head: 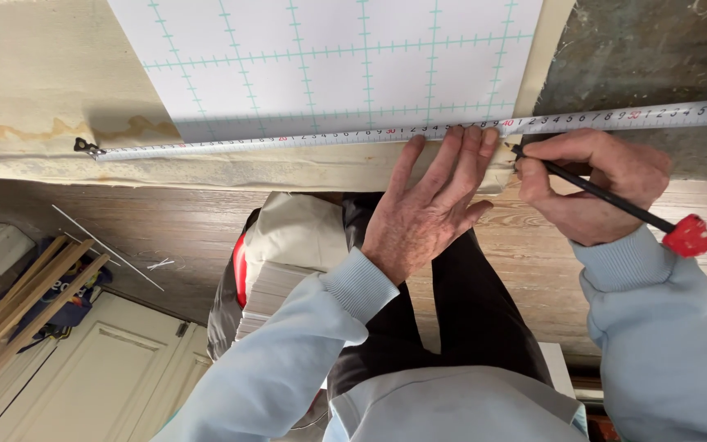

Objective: Measuring and cutting foam boards using a utility knife, ruler, and tape measure on a workbench.

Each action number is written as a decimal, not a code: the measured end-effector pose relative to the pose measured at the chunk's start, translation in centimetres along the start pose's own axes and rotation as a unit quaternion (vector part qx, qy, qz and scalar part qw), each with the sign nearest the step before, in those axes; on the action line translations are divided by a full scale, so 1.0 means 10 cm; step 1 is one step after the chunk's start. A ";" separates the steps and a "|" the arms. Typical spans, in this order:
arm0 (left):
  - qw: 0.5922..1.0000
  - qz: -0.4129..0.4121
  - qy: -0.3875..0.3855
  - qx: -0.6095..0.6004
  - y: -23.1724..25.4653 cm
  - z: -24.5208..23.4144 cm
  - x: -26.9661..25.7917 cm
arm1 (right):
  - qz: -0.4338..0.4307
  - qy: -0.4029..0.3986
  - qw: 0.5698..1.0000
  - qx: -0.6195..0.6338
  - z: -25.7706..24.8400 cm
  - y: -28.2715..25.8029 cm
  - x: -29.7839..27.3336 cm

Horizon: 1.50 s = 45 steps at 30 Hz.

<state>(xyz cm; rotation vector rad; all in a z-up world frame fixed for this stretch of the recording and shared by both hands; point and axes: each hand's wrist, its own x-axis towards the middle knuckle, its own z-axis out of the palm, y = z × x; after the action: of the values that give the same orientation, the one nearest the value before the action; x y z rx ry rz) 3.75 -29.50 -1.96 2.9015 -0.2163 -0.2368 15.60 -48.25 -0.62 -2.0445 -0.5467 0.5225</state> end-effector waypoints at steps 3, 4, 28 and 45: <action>1.000 0.002 -0.002 -0.003 0.00 0.03 -0.01 | -0.011 0.011 1.000 0.008 0.03 -0.11 0.08; 1.000 0.004 -0.001 -0.004 0.00 0.03 -0.02 | 0.004 0.019 0.999 0.036 0.04 -0.16 0.11; 1.000 0.011 -0.003 -0.003 -0.01 0.00 0.01 | -0.041 -0.012 0.999 0.017 0.00 -0.14 0.19; 1.000 0.013 -0.004 -0.012 0.00 0.06 -0.01 | -0.048 -0.006 0.999 -0.011 0.01 -0.12 0.18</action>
<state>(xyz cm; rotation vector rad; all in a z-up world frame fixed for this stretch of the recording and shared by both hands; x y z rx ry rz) 3.53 -29.58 -2.51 2.8728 -0.2501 -0.2457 16.78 -46.60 0.14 -2.0264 -0.6576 0.4738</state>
